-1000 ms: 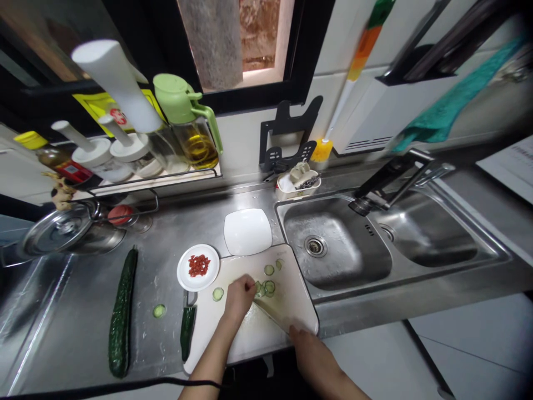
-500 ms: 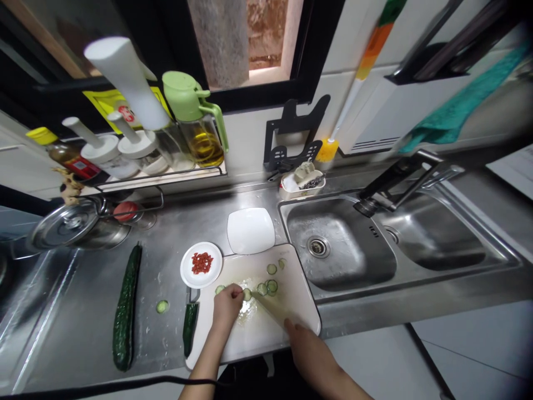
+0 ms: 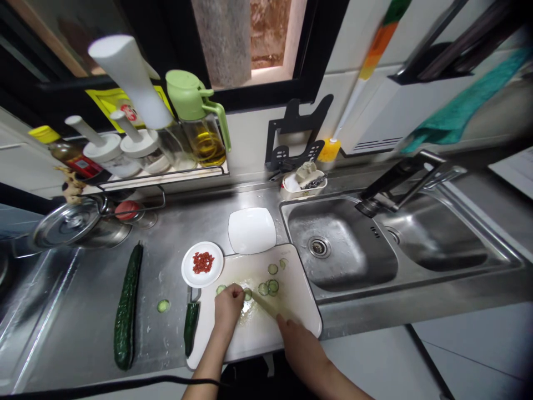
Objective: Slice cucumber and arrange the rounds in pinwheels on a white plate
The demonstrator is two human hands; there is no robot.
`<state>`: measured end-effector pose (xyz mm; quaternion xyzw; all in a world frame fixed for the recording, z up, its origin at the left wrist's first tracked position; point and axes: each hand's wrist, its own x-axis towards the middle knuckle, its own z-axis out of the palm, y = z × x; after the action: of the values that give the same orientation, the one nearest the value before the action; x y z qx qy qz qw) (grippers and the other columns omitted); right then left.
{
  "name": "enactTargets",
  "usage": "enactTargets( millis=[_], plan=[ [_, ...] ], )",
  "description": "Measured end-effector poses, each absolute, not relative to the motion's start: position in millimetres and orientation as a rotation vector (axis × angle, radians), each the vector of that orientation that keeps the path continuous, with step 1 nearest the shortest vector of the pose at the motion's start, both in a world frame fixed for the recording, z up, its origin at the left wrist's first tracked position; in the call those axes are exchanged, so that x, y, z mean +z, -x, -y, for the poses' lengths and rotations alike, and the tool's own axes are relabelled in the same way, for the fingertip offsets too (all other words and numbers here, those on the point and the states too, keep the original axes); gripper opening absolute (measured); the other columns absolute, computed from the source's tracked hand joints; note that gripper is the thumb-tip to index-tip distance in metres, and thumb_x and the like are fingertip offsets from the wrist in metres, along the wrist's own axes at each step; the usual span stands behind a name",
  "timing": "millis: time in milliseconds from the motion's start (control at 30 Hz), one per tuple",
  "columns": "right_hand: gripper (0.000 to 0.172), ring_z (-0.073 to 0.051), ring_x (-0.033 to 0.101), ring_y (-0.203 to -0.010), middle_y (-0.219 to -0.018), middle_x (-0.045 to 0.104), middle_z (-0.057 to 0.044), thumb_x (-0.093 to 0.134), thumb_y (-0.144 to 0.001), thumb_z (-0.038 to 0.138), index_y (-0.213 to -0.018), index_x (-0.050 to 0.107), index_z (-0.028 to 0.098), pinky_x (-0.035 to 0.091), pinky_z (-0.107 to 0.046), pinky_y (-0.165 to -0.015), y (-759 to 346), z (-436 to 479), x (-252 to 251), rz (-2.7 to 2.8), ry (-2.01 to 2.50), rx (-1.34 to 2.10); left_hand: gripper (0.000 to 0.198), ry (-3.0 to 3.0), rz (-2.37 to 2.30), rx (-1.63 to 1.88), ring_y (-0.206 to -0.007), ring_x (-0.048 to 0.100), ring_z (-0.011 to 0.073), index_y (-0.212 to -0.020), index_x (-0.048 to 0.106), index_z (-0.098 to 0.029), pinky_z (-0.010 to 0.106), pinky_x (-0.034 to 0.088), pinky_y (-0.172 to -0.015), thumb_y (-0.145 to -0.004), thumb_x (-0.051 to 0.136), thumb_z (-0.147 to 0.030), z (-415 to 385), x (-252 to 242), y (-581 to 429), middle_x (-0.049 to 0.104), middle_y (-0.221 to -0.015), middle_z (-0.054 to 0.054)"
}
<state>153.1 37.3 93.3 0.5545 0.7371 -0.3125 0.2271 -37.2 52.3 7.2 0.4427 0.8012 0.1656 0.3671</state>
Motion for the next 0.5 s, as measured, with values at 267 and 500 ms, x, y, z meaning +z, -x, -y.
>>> enactTargets(
  millis=[267,500],
  plan=[
    [0.049,-0.022,0.065,-0.086,-0.096,0.068,-0.01,0.03,-0.081,0.002,-0.12,0.056,0.018,0.046,-0.026,-0.068,-151.1,-37.6,91.7,-2.042,-1.561,-0.873,0.014,-1.147,-2.065,0.394,-0.06,0.057,0.011,-0.064,0.064,-0.019,0.02,0.037,-0.062,-0.072,0.052,-0.019,-53.7,7.3,36.5,0.063,-0.06,-0.002],
    [0.051,-0.022,0.063,-0.096,-0.104,0.067,-0.011,0.033,-0.081,0.0,-0.124,0.053,0.018,0.045,-0.026,-0.076,-147.0,-39.1,92.6,-2.017,-1.527,-0.918,0.014,-1.142,-2.067,0.392,-0.061,0.057,0.0115,-0.065,0.064,-0.019,0.021,0.037,-0.062,-0.071,0.052,-0.019,-55.6,9.7,36.0,0.064,-0.061,-0.001]
  ],
)
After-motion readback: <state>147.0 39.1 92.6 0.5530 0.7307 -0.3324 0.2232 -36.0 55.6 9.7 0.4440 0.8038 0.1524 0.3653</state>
